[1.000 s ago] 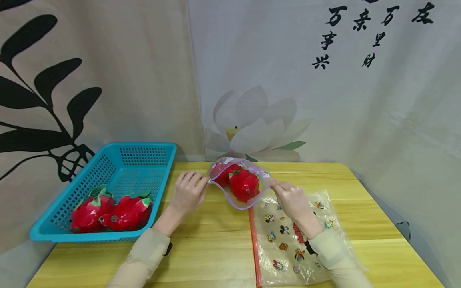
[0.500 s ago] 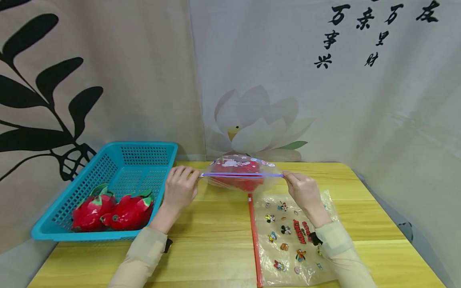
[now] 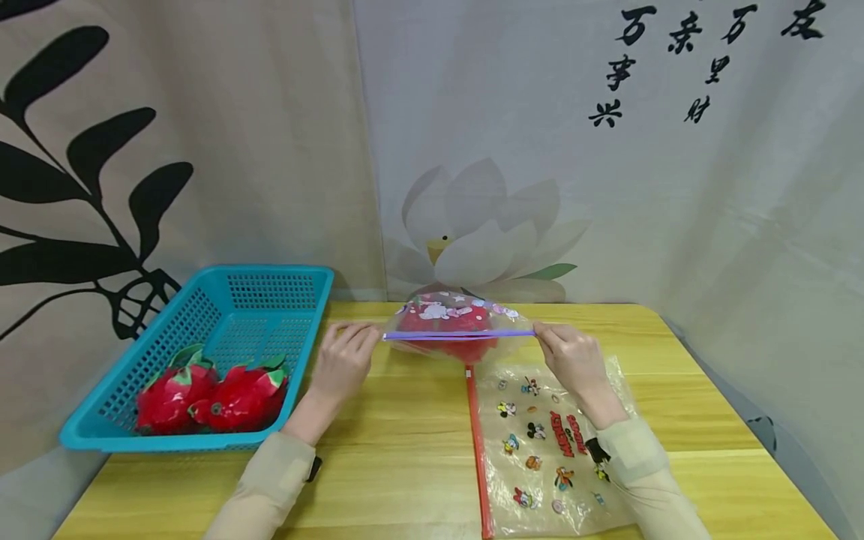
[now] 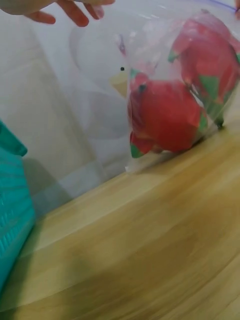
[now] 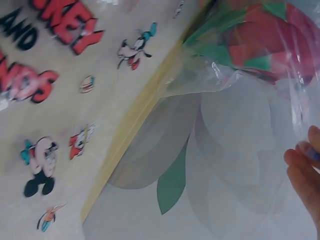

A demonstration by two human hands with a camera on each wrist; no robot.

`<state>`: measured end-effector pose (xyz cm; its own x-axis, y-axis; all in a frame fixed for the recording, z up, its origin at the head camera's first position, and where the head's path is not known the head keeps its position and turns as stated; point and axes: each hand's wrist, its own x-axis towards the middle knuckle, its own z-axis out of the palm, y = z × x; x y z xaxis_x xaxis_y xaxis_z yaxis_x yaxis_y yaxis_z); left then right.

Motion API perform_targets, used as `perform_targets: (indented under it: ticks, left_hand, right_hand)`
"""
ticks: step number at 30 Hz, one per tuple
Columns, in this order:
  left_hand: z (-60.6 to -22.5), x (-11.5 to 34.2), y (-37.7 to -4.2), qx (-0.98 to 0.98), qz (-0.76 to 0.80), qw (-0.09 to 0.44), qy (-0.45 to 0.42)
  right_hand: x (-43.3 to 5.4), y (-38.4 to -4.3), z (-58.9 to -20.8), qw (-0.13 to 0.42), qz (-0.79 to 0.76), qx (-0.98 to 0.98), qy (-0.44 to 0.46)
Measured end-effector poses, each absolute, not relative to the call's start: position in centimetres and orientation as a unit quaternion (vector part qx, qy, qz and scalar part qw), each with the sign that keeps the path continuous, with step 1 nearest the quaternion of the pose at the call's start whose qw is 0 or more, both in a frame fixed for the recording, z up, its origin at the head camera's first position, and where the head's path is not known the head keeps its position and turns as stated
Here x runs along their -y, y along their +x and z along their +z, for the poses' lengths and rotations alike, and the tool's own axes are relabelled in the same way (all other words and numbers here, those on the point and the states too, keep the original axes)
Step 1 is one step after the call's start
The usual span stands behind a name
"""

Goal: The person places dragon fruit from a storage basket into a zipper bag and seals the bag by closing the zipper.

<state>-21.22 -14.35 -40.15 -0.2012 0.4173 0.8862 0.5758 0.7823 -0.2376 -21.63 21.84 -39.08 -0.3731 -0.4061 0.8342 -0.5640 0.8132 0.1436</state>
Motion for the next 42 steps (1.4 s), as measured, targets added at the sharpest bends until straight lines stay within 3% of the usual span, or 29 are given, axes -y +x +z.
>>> perform_targets:
  ticks: [11, 17, 27, 30, 37, 42]
  left_hand:
    - [-40.6, 13.7, -21.3, 0.697, -0.029, 0.615, -0.367]
    - [-41.0, 12.9, -20.8, 0.68, 0.007, 0.612, -0.404]
    - [-41.3, 12.7, -20.2, 0.691, 0.007, 0.595, -0.41]
    - [-41.3, 12.8, -20.1, 0.691, -0.005, 0.596, -0.409]
    - [-41.4, 13.0, -20.0, 0.696, -0.012, 0.593, -0.404]
    - [-41.6, 13.1, -19.8, 0.699, 0.007, 0.59, -0.403]
  right_hand:
    - [-23.1, -21.0, -40.3, 0.458, 0.067, 0.83, 0.312]
    - [-23.3, -20.5, -41.5, 0.437, 0.038, 0.84, 0.319]
    - [-19.7, -17.0, -39.5, 0.285, 0.039, 0.933, 0.218]
    - [-17.1, -16.2, -38.3, 0.313, 0.058, 0.918, 0.239]
    - [-10.1, -16.4, -38.2, 0.453, 0.051, 0.824, 0.337]
    - [-6.9, -16.8, -39.1, 0.497, 0.003, 0.783, 0.373]
